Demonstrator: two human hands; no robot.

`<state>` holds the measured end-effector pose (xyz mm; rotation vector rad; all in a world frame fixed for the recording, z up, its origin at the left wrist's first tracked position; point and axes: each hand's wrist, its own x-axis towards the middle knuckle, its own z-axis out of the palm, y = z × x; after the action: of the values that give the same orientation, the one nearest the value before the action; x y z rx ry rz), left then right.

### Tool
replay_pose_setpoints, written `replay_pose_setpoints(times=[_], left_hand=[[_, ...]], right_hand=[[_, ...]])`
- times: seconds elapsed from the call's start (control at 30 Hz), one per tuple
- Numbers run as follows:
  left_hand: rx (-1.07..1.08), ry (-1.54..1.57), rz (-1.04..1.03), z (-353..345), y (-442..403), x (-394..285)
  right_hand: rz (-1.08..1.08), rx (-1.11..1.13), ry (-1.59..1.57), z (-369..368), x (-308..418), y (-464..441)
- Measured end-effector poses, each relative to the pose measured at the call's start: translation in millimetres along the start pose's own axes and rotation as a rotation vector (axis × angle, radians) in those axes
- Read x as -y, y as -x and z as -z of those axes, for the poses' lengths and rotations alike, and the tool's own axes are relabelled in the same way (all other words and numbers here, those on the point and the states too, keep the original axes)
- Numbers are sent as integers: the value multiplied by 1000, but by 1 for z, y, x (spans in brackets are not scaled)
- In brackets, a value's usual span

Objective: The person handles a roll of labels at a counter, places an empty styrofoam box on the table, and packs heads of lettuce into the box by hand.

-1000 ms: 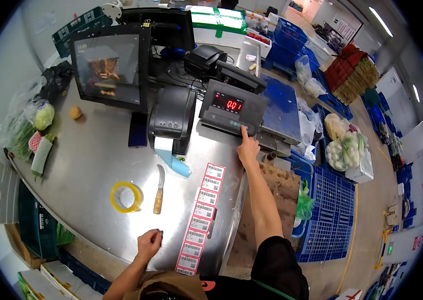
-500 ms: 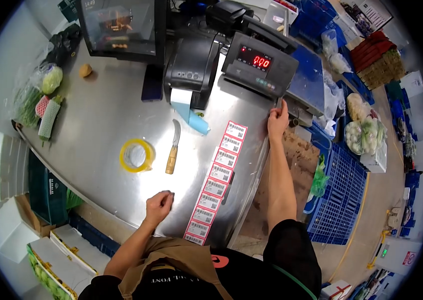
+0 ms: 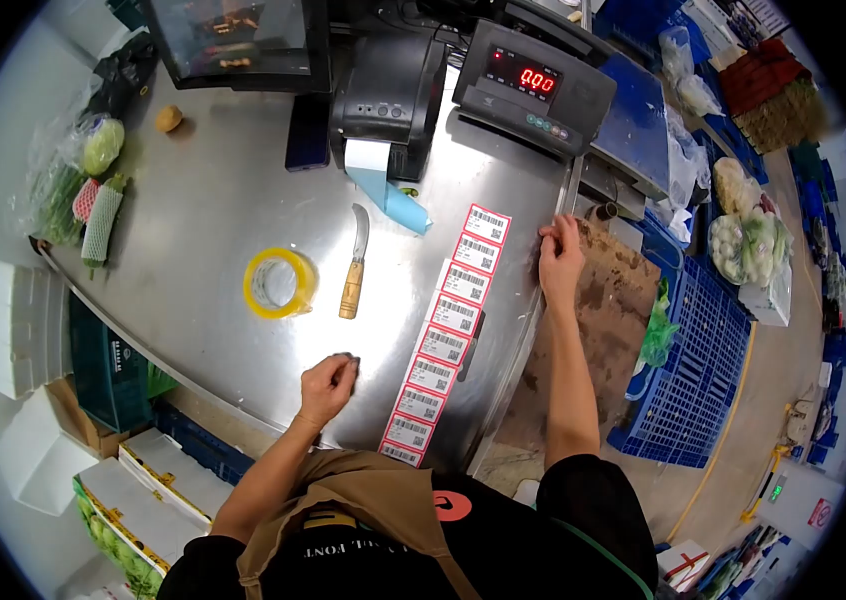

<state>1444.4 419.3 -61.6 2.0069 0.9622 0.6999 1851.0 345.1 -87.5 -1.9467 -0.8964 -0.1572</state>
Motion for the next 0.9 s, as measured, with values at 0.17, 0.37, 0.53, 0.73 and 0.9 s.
replay_pose_setpoints(times=[0.17,0.37,0.53,0.73,0.9], left_hand=[[-3,-56,-42,-2,2,4],[-11,-19,-9,-2,2,0],[5,-23,47,0,7,2],[-36,9,20,-2,7,4],[-24,6,19,-1,6,3]], right_hand=[[-176,102,-32,21,45,53],[-98,138,-16,31,56,80],[-119,133,17,47,88,127],[-44,193,102,64,123,185],[-11,212,166,62,124,185]])
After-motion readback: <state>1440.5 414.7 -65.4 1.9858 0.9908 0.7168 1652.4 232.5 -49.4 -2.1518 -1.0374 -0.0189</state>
